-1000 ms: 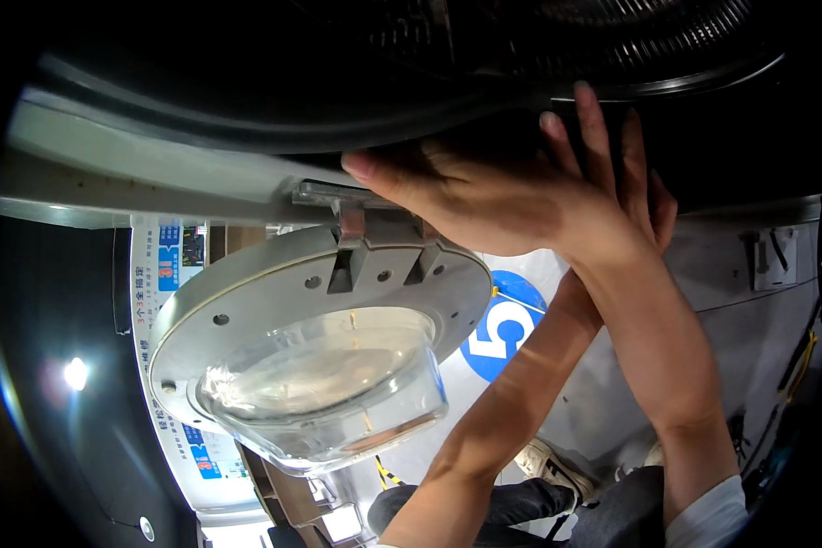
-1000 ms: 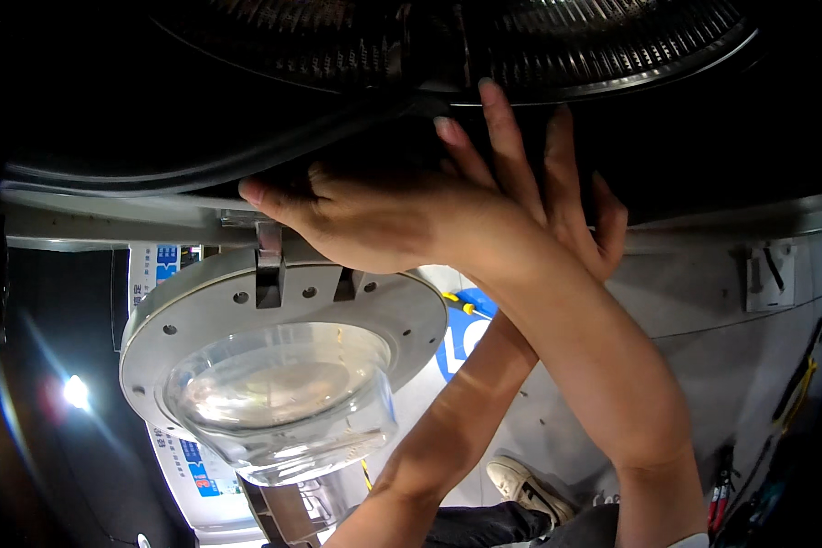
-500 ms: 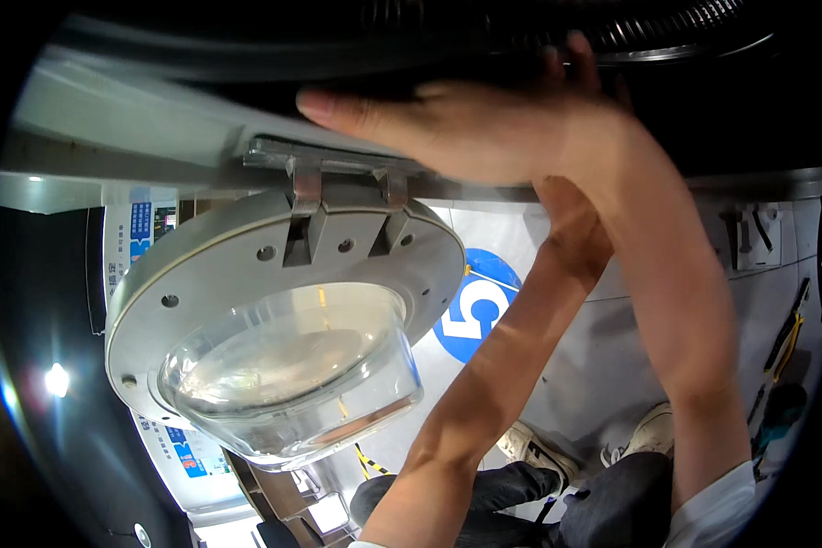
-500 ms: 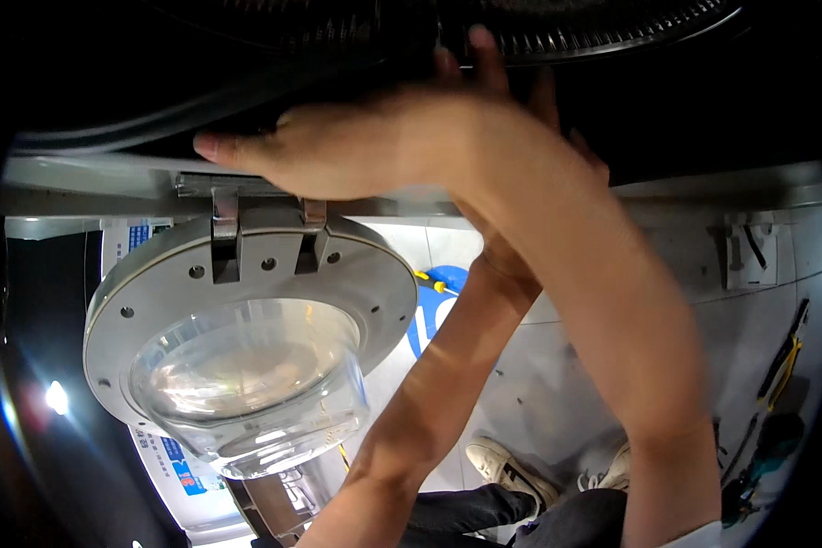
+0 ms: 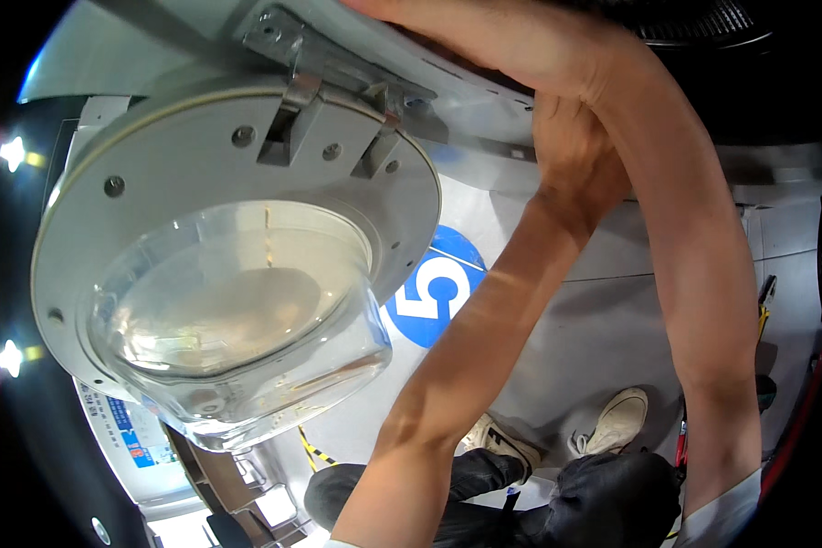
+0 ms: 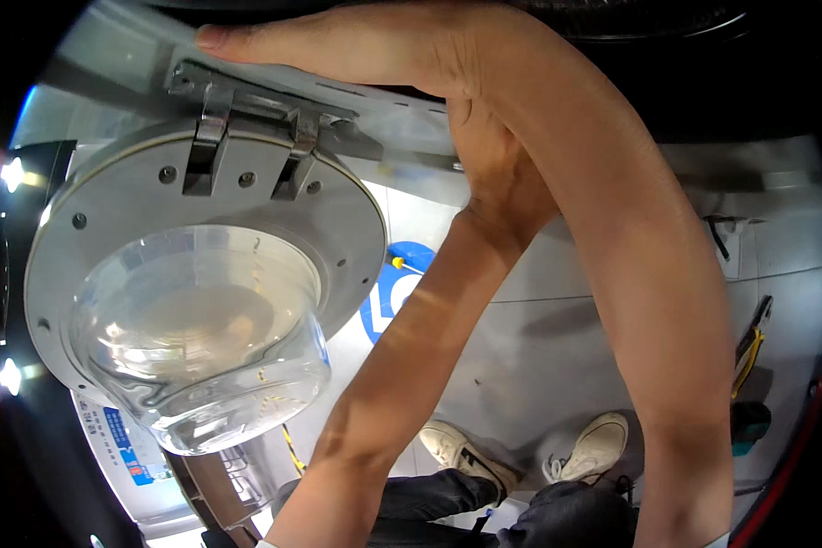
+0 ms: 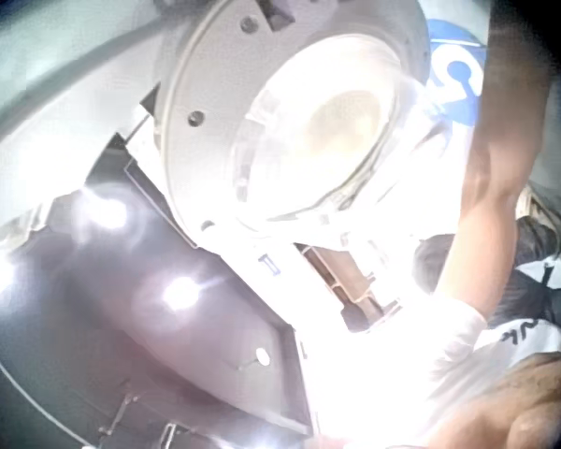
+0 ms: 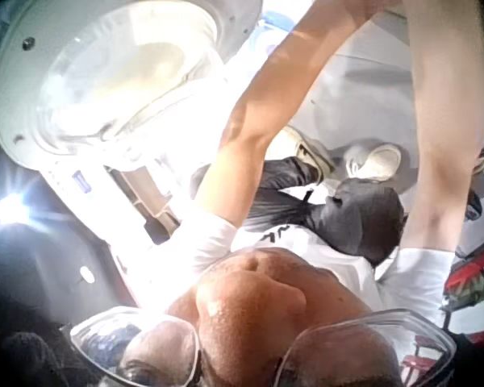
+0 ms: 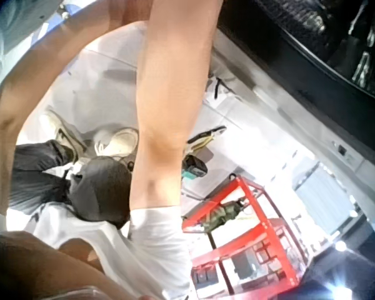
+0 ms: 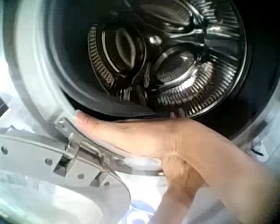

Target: The person is repairing a washing machine door by removing a plastic component and then using a screwdriver to reattach the door hinge mechanism to the front panel.

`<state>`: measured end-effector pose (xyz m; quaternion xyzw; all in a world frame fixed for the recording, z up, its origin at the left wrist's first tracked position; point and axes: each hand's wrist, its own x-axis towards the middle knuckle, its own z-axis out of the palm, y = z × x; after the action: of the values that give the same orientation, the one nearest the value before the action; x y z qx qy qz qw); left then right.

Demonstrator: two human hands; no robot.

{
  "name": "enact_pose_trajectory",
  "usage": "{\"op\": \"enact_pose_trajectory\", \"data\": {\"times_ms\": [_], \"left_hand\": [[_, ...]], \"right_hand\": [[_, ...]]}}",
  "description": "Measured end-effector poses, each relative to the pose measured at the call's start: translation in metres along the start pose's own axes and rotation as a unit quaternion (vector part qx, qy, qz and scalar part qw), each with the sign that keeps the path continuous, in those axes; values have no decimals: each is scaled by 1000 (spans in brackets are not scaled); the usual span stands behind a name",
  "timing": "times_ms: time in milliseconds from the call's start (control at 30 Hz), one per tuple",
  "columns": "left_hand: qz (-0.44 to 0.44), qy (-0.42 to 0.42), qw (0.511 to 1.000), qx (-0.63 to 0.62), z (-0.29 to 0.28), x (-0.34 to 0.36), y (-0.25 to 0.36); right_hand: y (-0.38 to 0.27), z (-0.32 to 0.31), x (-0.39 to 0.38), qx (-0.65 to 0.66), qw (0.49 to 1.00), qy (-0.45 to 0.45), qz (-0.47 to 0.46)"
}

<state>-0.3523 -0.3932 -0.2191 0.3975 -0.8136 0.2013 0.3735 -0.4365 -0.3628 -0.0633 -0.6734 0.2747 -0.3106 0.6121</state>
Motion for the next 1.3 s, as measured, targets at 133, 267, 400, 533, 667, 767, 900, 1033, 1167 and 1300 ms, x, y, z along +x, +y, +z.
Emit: {"op": "enact_pose_trajectory", "data": {"times_ms": [133, 267, 400, 533, 667, 767, 900, 1033, 1167, 1300], "left_hand": [[22, -15, 998, 51, -8, -2, -5], [44, 10, 998, 51, -13, 3, -5], [32, 51, 998, 4, -6, 4, -4], [14, 28, 1000, -5, -8, 1, -6], [18, -12, 1000, -12, -13, 4, -7], [21, 6, 999, -28, -14, 2, -8], [20, 17, 998, -56, -10, 6, -3], [26, 9, 997, -72, -16, 10, -8], [-22, -41, 995, -86, -20, 3, -12], [-65, -189, 975, -101, -39, 13, -4]], "right_hand": [[12, 19, 5, 42, 992, 25, -114], [39, 5, 35, 89, 931, -122, -332], [31, 22, 34, 151, 953, -27, -262], [38, 1, 49, 224, 930, -165, -240], [26, 31, 24, 76, 975, 5, -207], [24, 37, 21, 36, 975, 44, -215], [41, 15, 37, 70, 957, -69, -274], [31, 8, 45, 121, 971, -38, -201], [50, 21, 85, 220, 958, 72, -170], [46, 13, 91, 223, 969, 95, -50]]}}
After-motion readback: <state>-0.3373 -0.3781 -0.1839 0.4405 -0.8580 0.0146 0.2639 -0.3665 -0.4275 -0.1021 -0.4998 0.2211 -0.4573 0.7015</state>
